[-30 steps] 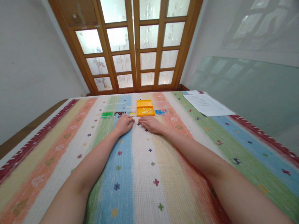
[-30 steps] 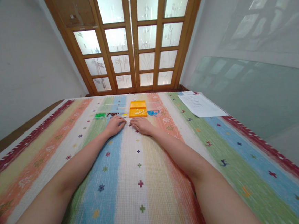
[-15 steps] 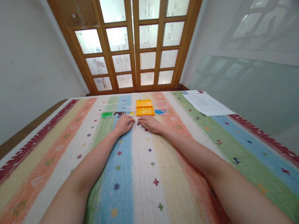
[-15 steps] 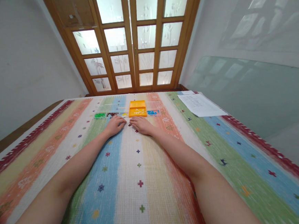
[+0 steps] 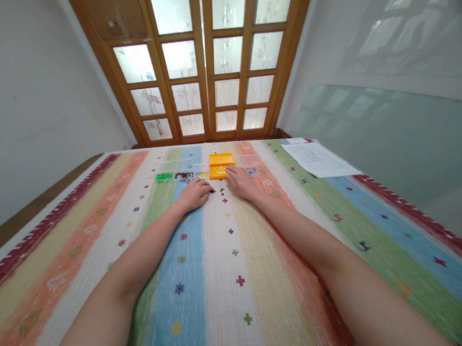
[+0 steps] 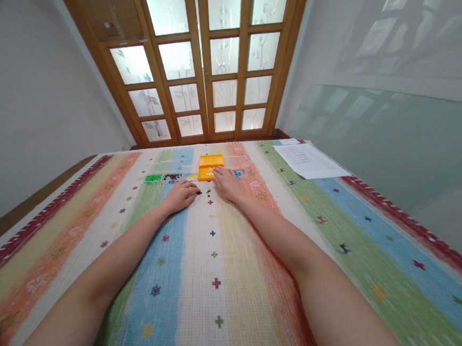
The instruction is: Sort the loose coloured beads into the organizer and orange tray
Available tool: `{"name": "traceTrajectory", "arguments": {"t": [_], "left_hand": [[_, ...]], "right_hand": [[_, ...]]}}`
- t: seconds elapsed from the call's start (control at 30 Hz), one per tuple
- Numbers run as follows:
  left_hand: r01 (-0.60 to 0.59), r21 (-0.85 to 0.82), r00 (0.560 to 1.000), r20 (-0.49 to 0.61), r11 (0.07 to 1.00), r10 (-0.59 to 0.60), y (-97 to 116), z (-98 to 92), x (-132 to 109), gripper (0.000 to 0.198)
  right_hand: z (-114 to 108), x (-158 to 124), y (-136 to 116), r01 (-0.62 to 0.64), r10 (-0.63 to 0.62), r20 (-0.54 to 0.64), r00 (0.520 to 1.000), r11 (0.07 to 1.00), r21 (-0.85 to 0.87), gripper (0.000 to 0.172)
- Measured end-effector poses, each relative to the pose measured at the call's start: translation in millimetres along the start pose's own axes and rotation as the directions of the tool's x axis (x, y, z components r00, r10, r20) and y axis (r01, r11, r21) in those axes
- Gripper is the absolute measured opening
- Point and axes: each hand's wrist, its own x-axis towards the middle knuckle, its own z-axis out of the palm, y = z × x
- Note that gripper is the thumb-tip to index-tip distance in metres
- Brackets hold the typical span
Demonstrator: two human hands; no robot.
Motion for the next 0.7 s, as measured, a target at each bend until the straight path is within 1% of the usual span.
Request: {"name": "traceTrajectory", "arguments": {"t": [0.13, 0.3, 0.43, 0.7], "left_hand": [[-0.039, 0.012, 0.999, 0.000, 0.999, 0.039, 11.3, 0.6, 3.0, 0.033], [-0.108, 0.027, 0.994, 0.040, 0.994, 0.106, 29.5, 8.7, 9.1, 0.041], [-0.111, 0.027, 0.991, 0.074, 0.993, 0.109, 31.8, 13.3, 11.1, 0.043], [-0.101, 0.005, 0.992, 0.074, 0.995, 0.100, 35.1, 10.3, 12.8, 0.043]], "right_hand": [[2.7, -0.7, 0.2, 0.013, -0.013, 0.006, 1.000, 1.000, 0.013, 0.044], [5.8, -0.2, 2.7, -0.019, 0.021, -0.064, 0.998, 0.999, 0.030, 0.042], [7.9, 0.5, 4.4, -0.016, 0.020, -0.093, 0.996, 0.999, 0.033, 0.040], [8.1, 0.2, 3.7, -0.011, 0.016, -0.098, 0.995, 0.999, 0.053, 0.039]]}}
